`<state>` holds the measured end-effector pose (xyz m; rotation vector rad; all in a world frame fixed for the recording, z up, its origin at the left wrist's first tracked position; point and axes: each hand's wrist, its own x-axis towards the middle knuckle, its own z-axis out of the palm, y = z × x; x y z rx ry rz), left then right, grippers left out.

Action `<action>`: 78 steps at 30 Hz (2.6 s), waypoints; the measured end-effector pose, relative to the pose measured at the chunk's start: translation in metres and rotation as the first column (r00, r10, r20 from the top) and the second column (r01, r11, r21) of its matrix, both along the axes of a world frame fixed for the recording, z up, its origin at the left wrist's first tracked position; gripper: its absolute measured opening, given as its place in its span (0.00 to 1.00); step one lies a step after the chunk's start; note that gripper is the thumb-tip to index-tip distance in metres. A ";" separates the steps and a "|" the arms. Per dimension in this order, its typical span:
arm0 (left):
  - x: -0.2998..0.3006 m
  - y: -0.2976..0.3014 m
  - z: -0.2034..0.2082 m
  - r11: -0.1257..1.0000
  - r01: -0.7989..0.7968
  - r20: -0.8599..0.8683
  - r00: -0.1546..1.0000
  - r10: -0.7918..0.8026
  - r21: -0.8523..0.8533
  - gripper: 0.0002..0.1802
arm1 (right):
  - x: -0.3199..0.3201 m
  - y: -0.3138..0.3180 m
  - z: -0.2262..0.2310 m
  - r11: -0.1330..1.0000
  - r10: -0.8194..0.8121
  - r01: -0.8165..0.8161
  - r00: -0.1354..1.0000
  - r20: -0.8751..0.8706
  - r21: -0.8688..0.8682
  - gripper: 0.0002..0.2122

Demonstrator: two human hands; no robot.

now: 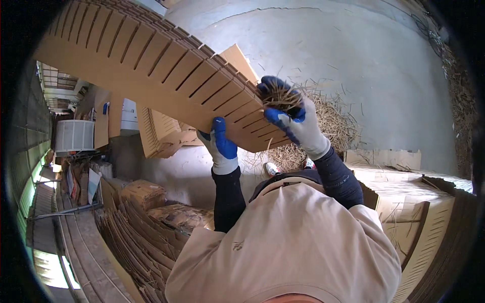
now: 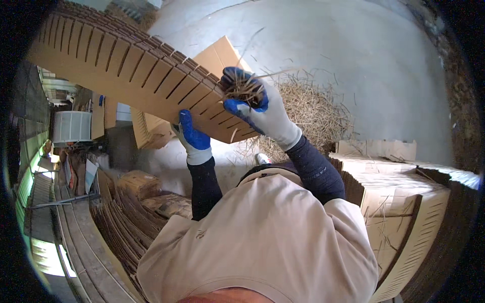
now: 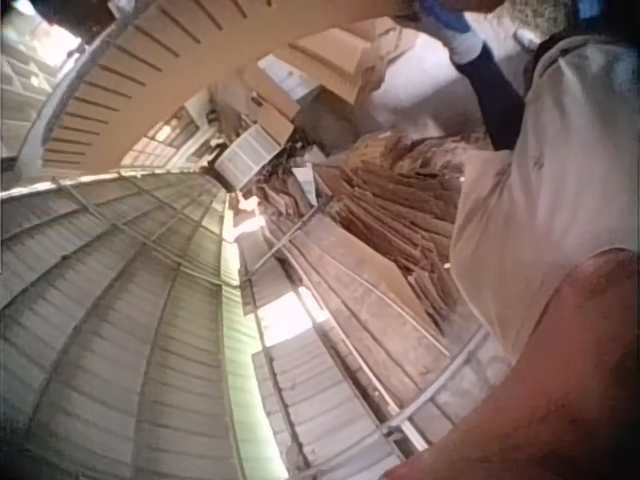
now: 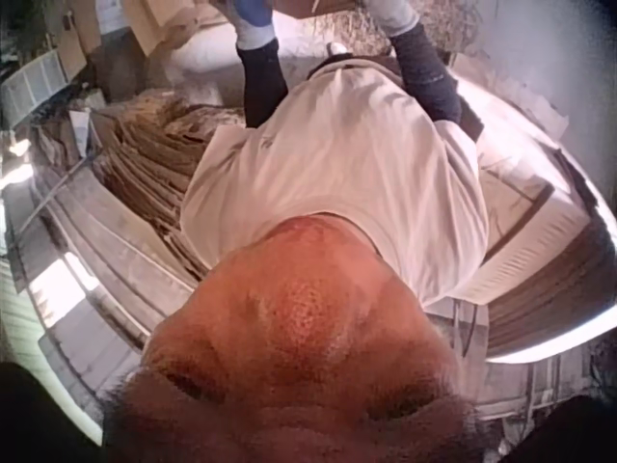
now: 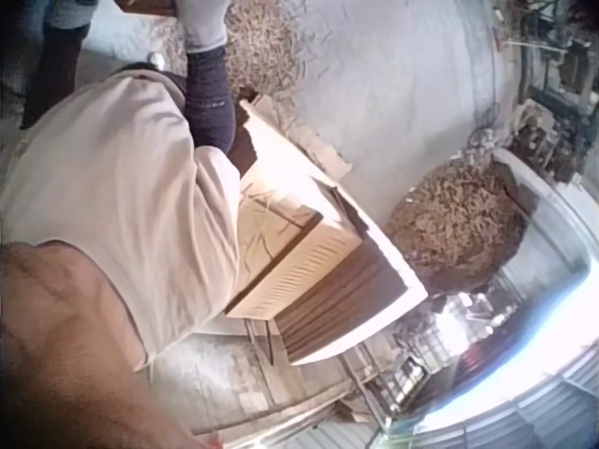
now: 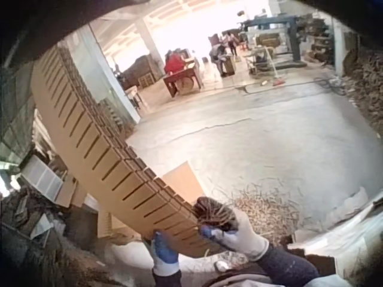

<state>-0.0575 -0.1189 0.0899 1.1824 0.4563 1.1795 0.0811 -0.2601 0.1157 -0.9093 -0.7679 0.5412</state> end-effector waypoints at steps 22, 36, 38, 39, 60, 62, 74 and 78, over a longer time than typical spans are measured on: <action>-0.001 0.001 -0.001 0.994 -0.089 0.057 0.995 0.085 0.065 0.32 | -0.006 0.005 -0.013 0.959 -0.262 0.269 0.961 0.085 -0.089 0.10; 0.010 0.007 -0.022 0.996 0.037 -0.130 0.991 -0.025 0.087 0.27 | 0.027 -0.013 -0.047 0.937 -0.348 0.348 0.934 -0.075 -0.018 0.23; -0.004 0.042 -0.044 0.980 0.025 -0.458 0.886 0.071 0.199 0.31 | 0.030 -0.028 -0.038 0.959 -0.089 0.140 0.974 0.207 -0.247 0.33; -0.020 0.076 -0.070 0.913 0.150 -0.738 0.644 0.202 0.381 0.33 | 0.028 -0.030 -0.041 0.898 -0.058 0.208 0.930 0.363 -0.387 0.35; 0.083 -0.009 0.003 0.953 0.295 -0.283 0.922 -0.264 0.072 0.35 | 0.021 -0.077 0.002 0.865 -0.386 0.371 0.922 0.025 -0.338 0.16; 0.085 -0.020 0.003 0.947 0.321 -0.116 0.941 -0.319 -0.003 0.32 | 0.023 -0.072 -0.003 0.851 -0.430 0.450 0.893 0.135 -0.269 0.12; 0.034 0.016 -0.021 0.979 0.065 -0.063 0.997 -0.054 0.193 0.33 | 0.038 -0.020 -0.048 0.879 -0.467 0.472 0.827 -0.311 -0.064 0.11; 0.006 0.029 -0.026 0.999 0.042 0.019 0.999 -0.042 -0.012 0.35 | 0.086 -0.039 -0.032 0.854 -0.479 0.521 0.783 -0.398 -0.002 0.14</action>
